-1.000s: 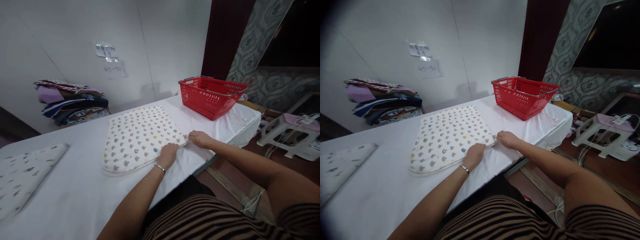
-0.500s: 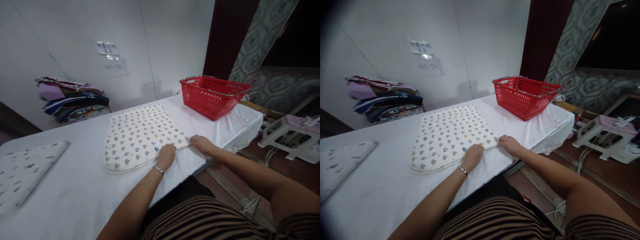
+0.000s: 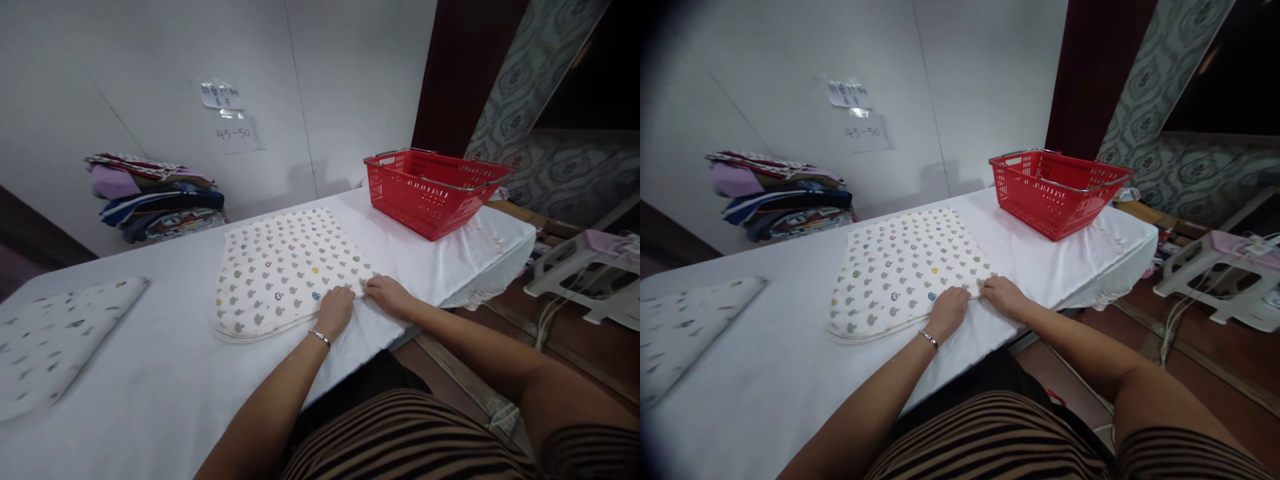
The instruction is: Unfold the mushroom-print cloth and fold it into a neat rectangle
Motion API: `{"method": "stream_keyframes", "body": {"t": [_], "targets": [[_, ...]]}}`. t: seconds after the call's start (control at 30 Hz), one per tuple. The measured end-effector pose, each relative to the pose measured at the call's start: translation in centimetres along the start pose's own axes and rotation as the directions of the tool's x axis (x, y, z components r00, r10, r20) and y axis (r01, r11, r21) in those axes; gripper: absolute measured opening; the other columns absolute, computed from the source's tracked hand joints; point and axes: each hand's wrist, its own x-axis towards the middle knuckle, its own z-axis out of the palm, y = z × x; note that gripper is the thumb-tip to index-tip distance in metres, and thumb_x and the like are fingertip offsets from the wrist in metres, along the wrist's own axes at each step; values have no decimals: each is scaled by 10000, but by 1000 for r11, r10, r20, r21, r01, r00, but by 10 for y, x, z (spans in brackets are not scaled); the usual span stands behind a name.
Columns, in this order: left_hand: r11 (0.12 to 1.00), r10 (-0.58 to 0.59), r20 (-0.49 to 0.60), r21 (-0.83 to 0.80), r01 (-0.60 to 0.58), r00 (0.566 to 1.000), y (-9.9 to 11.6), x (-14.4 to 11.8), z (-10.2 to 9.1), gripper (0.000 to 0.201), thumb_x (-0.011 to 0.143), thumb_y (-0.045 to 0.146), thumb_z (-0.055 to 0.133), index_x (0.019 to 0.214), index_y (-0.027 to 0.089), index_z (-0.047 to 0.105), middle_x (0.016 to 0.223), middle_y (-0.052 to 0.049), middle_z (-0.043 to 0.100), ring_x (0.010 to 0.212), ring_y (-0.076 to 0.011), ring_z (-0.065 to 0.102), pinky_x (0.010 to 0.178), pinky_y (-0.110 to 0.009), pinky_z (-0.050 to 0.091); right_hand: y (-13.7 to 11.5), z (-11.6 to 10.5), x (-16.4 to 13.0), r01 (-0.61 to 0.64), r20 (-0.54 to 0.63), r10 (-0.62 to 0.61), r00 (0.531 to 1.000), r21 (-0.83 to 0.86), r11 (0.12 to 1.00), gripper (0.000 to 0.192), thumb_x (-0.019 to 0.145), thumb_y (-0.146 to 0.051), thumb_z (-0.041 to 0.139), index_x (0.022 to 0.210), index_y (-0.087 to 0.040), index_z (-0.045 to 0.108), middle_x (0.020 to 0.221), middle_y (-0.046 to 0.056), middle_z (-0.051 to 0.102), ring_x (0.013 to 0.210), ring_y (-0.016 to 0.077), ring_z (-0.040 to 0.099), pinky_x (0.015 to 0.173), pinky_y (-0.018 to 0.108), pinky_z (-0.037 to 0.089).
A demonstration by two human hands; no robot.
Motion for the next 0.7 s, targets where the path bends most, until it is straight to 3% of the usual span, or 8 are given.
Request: {"method": "stream_keyframes", "body": {"t": [0.27,0.37,0.53,0.7], "targets": [[994,-71,-7,88,72,997,-16,-27,-11,179,836,100,412,894,182,561,970,-62,567,910,-207,484,762,-351,387,-3,-10,0,-15,69,16,997,-6,1000,206,894,-198,433,932,-175,634,936,81,601,883,197,501,743,309,341],[993,-93,-6,78,93,996,-22,-36,-13,209,835,104,411,964,185,555,993,-65,573,936,-211,488,776,-352,387,-12,-11,3,5,37,-4,999,-22,1000,184,885,-203,445,936,-168,618,947,89,597,898,207,499,762,322,345],[992,-119,-15,47,119,993,-25,-37,-11,254,836,99,402,1038,188,528,945,-57,598,908,-202,516,767,-339,389,-25,-2,16,63,-9,-63,998,24,998,206,901,-200,415,949,-154,610,948,92,595,876,195,497,762,315,362],[992,-125,-12,8,125,992,-28,-36,-14,213,822,102,434,997,179,528,893,-50,604,881,-195,529,760,-325,400,-19,4,25,83,6,-85,996,133,988,222,908,-194,406,897,-169,627,927,75,607,858,178,512,756,297,382]]}}
